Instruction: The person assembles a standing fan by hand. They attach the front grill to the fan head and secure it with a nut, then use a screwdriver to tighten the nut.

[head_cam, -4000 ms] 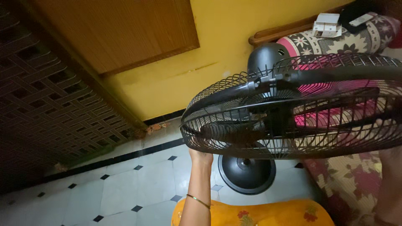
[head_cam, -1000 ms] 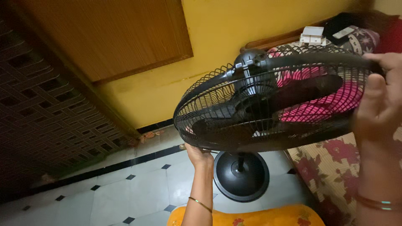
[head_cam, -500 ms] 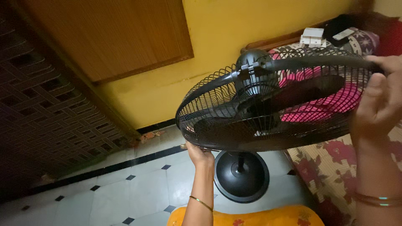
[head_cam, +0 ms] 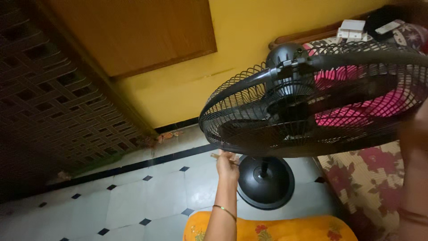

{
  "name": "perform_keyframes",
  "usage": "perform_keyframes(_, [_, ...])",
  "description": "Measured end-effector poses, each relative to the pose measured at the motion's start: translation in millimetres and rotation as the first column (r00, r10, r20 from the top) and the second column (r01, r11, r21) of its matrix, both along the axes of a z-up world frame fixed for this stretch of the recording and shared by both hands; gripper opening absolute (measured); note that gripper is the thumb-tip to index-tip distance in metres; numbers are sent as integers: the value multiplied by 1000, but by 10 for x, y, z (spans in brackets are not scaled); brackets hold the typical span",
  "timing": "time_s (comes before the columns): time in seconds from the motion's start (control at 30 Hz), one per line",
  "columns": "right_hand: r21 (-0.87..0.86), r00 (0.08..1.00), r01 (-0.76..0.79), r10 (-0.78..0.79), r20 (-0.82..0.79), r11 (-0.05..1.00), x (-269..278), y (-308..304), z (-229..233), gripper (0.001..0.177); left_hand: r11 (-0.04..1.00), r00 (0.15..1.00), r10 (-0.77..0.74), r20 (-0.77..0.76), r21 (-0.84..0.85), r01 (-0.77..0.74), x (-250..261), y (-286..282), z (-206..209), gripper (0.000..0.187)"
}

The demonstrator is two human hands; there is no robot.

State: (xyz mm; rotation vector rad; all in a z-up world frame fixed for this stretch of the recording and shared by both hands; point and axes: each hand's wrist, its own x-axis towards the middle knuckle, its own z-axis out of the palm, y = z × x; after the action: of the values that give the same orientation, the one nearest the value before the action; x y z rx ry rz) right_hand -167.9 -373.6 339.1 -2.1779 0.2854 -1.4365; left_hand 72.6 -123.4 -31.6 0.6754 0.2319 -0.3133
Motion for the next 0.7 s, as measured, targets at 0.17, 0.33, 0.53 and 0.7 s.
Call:
perform_keyframes(0.17, [4,1000,10,-9,-10,1000,-24,-51,-5,36,993,987,-40,-154,-114,22,21,-299,-187,37])
perform_keyframes(0.33, [-7,1000,8,-9,-21,1000,-25,-49,-30,36,975,996,-90,18,-203,92,-105,-456,-98,26])
perform_keyframes(0.53, [-32,999,19,-20,-30,999,-23,-11,-15,37,943,977,-179,-117,-303,137,-330,-722,-174,39])
perform_keyframes(0.7, [-111,998,40,-45,-43,993,-129,-24,-57,38,858,982,-185,-23,-491,150,-434,-1175,-419,28])
